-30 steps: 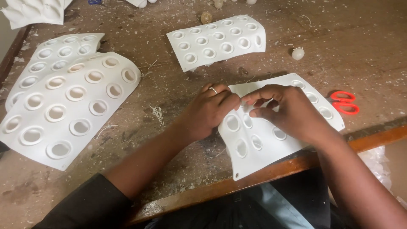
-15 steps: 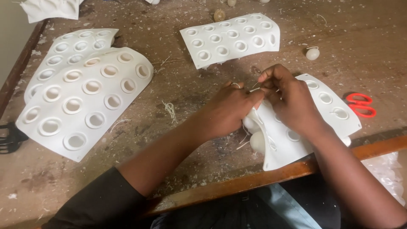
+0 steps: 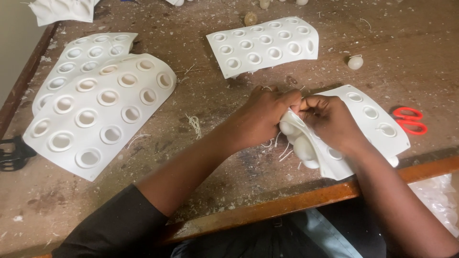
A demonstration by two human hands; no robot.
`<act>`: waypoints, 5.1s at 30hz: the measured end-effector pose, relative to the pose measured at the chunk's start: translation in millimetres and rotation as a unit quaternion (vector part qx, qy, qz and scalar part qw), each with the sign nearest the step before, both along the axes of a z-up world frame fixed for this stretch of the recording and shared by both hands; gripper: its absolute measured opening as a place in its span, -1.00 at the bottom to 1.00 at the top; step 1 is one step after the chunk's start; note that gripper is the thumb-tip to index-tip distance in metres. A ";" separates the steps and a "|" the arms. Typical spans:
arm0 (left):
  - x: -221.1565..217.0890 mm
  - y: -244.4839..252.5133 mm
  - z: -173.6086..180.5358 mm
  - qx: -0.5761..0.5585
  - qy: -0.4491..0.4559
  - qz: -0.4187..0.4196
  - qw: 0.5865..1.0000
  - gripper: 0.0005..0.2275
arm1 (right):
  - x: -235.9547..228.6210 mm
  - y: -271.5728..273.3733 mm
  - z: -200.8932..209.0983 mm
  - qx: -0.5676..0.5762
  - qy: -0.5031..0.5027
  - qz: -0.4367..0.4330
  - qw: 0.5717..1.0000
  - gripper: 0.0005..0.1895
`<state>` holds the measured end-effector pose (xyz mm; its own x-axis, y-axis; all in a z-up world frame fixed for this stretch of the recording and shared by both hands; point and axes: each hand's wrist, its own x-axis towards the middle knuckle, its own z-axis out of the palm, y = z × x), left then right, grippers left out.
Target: Threading wicks through silicone candle molds at a workbench.
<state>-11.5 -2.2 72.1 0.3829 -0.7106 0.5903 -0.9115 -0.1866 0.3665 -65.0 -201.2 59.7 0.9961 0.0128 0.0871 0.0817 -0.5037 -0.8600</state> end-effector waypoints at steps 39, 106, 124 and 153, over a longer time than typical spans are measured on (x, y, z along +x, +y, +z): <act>12.8 50.7 13.7 0.072 -0.195 0.282 0.937 -0.28 | 1.8 6.5 -3.9 0.051 -0.142 -0.083 0.985 -0.91; -17.4 62.8 -19.4 0.223 0.059 0.031 0.973 -0.61 | -2.6 -3.6 -11.2 0.375 -0.139 -0.045 0.916 -0.84; -19.7 141.9 6.1 -0.206 0.156 0.025 0.966 -0.96 | 15.1 95.6 30.3 0.248 0.233 0.096 0.935 -0.86; -17.9 165.6 -27.0 0.042 0.246 0.283 0.926 -0.66 | 57.5 152.8 -2.5 -0.142 -0.132 0.330 0.924 -0.87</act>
<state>-29.4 163.4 45.1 0.9160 -0.3496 0.1968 -0.3853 -0.6302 0.6740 -7.5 -48.4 57.3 0.7074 0.6696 0.2266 0.6401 -0.4707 -0.6072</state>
